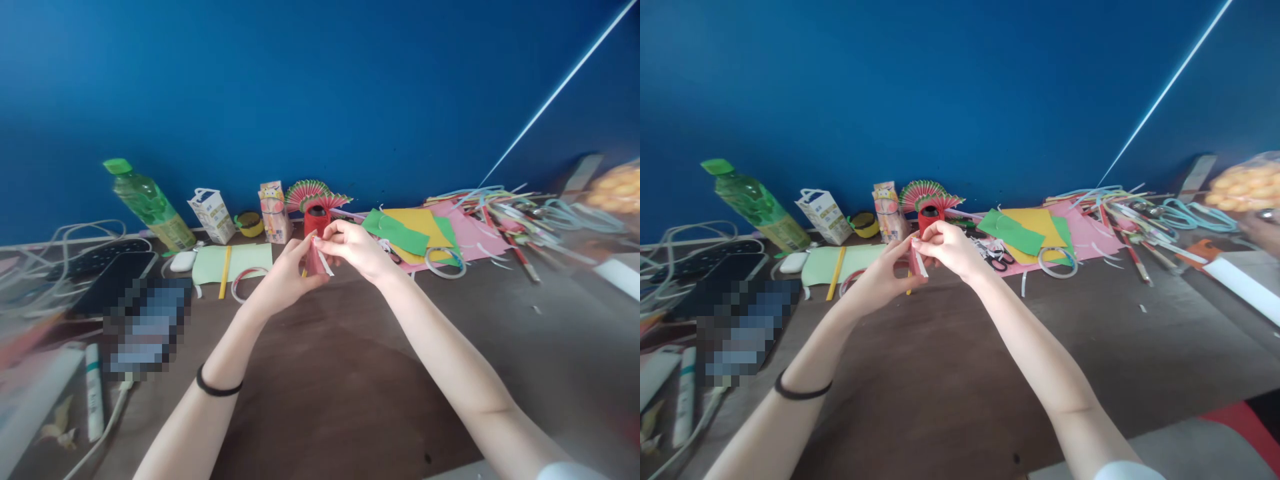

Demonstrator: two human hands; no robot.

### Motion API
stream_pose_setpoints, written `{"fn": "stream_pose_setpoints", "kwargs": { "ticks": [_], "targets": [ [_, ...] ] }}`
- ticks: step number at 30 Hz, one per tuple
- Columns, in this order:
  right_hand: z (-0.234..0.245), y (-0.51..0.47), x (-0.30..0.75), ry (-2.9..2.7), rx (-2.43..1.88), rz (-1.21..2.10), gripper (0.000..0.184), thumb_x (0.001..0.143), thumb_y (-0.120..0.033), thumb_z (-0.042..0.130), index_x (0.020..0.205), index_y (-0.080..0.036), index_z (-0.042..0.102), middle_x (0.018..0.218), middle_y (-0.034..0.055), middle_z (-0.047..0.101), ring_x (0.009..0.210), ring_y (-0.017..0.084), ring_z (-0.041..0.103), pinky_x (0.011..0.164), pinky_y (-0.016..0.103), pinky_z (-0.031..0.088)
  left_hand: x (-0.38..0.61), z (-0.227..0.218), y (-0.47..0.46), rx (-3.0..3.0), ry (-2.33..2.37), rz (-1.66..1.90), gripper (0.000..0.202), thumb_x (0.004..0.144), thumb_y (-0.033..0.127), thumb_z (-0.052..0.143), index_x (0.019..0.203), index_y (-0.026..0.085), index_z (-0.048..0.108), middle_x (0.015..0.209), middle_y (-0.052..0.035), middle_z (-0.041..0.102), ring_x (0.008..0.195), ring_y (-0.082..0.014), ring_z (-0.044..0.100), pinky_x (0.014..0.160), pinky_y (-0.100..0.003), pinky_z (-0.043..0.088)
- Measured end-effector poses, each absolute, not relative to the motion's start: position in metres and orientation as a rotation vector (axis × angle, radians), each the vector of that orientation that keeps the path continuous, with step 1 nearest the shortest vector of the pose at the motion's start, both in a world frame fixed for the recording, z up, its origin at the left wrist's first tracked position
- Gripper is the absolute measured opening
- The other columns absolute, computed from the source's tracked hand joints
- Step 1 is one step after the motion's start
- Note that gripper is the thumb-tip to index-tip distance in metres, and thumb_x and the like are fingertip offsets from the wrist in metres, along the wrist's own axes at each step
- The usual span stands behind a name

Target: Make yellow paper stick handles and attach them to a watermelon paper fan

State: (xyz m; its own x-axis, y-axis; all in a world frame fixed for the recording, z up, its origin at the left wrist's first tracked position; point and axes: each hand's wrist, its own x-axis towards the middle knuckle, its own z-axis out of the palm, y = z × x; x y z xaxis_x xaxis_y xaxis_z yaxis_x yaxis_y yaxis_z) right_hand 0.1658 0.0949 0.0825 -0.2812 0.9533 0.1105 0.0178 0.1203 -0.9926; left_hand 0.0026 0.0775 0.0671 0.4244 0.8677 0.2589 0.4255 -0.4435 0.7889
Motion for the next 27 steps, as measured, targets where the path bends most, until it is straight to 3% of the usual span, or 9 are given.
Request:
{"fn": "stream_pose_setpoints", "kwargs": {
  "ticks": [9, 14, 19, 27],
  "targets": [
    [0.084, 0.096, 0.172, -1.513, -0.978, 1.364, 0.034, 0.064, -0.037, 0.073, 0.074, -0.018, 0.047, 0.061, -0.003, 0.059, 0.051, 0.008, 0.052, 0.048, 0.022, 0.038, 0.004, 0.069, 0.075, 2.044, 1.111, 0.837, 0.059, 0.071, 0.033, 0.064, 0.126, 0.022, 0.045, 0.108, -0.0056, 0.048, 0.091, -0.0177, 0.055, 0.083, -0.034, 0.047],
    [0.083, 0.097, 0.173, -1.506, -0.951, 1.412, 0.033, 0.064, -0.034, 0.073, 0.074, -0.018, 0.047, 0.058, -0.0032, 0.059, 0.051, 0.009, 0.053, 0.049, 0.023, 0.04, 0.005, 0.077, 0.071, 2.053, 1.092, 0.757, 0.065, 0.07, 0.036, 0.064, 0.129, 0.02, 0.04, 0.111, -0.0078, 0.053, 0.095, -0.0213, 0.054, 0.085, -0.037, 0.045],
    [0.083, 0.098, 0.175, -1.559, -0.95, 1.395, 0.03, 0.067, -0.035, 0.07, 0.075, -0.018, 0.047, 0.06, -0.0019, 0.06, 0.052, 0.01, 0.053, 0.049, 0.023, 0.039, 0.003, 0.079, 0.071, 1.931, 1.058, 0.688, 0.069, 0.071, 0.037, 0.064, 0.132, 0.02, 0.037, 0.102, -0.0055, 0.06, 0.09, -0.0212, 0.056, 0.08, -0.037, 0.046],
    [0.101, 0.087, 0.182, -1.949, -0.873, 0.895, 0.014, 0.075, -0.023, 0.061, 0.085, -0.02, 0.051, 0.082, 0.0001, 0.053, 0.073, 0.012, 0.05, 0.066, 0.027, 0.042, -0.003, 0.075, 0.077, 1.572, 0.813, 0.784, 0.063, 0.071, 0.028, 0.066, 0.129, 0.022, 0.043, 0.102, -0.0061, 0.06, 0.095, -0.0195, 0.055, 0.078, -0.032, 0.047]
  ]
}}
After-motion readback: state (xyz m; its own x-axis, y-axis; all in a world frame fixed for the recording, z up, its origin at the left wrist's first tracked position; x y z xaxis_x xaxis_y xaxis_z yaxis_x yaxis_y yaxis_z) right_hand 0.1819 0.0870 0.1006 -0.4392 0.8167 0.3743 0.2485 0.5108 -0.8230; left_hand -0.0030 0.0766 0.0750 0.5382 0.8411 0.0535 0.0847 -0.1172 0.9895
